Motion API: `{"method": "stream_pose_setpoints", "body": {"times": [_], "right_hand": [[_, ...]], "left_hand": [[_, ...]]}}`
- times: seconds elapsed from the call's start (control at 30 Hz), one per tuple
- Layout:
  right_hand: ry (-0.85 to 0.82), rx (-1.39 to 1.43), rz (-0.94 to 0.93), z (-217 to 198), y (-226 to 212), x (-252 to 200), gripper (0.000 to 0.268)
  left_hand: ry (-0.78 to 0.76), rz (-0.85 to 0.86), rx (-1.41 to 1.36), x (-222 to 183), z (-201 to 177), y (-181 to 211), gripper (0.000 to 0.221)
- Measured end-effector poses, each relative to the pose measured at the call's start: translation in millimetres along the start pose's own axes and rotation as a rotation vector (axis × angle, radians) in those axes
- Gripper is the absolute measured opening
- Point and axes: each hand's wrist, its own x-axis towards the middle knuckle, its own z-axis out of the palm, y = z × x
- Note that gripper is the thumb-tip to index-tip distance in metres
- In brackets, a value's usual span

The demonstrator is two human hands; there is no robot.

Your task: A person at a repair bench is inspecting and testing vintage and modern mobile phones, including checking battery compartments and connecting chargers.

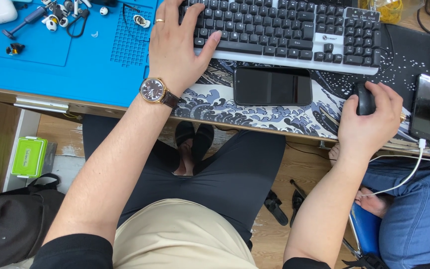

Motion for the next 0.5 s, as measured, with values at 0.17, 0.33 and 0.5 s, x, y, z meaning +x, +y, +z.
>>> {"method": "stream_pose_setpoints", "body": {"times": [0.17,0.33,0.5], "right_hand": [[-0.022,0.019,-0.008,-1.2,-0.4,2.7,0.027],[-0.054,0.041,0.011,-2.0,-2.2,4.2,0.027],[-0.039,0.033,0.015,-0.5,-1.4,3.9,0.027]], "left_hand": [[-0.001,0.002,-0.006,0.3,-1.0,0.5,0.045],[0.005,0.001,-0.015,-0.1,-0.3,-0.1,0.044],[0.009,0.009,-0.038,0.6,-2.9,0.7,0.044]]}}
